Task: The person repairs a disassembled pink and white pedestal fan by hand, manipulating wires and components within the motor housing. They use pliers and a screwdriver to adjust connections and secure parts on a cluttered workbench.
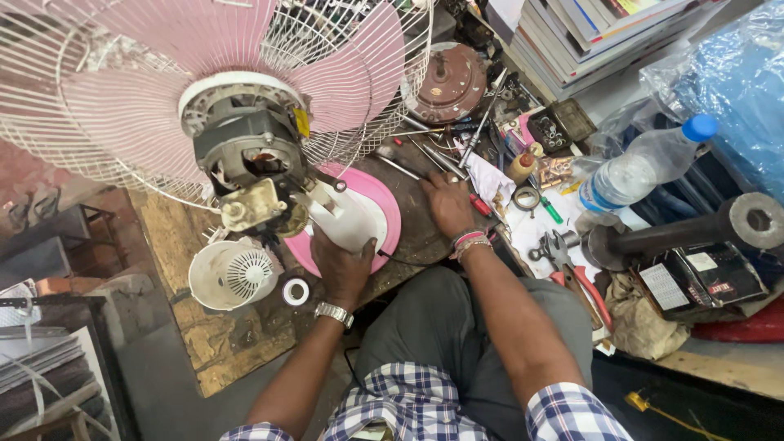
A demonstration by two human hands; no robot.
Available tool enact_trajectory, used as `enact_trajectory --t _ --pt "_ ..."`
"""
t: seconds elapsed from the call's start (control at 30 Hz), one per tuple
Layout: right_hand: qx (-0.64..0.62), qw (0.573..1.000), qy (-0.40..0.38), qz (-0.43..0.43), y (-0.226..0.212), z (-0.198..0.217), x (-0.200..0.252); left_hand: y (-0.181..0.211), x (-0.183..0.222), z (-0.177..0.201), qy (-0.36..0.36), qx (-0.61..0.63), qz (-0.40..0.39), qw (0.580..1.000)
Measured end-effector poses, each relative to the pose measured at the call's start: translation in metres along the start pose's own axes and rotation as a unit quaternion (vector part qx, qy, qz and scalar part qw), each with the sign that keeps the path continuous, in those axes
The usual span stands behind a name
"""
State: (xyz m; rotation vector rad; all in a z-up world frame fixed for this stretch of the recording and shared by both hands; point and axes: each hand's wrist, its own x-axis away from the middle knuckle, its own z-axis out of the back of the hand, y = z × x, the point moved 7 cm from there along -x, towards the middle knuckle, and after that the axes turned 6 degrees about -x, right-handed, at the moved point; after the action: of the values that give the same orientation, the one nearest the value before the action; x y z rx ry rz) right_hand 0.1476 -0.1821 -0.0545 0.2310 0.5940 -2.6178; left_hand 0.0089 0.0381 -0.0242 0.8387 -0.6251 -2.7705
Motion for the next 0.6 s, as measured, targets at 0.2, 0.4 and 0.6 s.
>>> enact_trajectory --t 0.2,0.4,0.6 --pt "0.014 0.996 0.017 0.082 -0.038 0.011 0.015 -0.010 0.026 -0.009 -0.011 -0.086 -0.072 0.994" --pt "-0.005 1.000 0.028 0.009 -0.053 0.038 0.013 -0.019 0.033 -0.014 -0.018 -0.083 -0.076 0.993" --pt "0.051 0.996 -0.063 -0.023 -0.005 0.060 -0.018 -0.024 0.035 -0.021 -0.101 -0.170 -0.076 0.977"
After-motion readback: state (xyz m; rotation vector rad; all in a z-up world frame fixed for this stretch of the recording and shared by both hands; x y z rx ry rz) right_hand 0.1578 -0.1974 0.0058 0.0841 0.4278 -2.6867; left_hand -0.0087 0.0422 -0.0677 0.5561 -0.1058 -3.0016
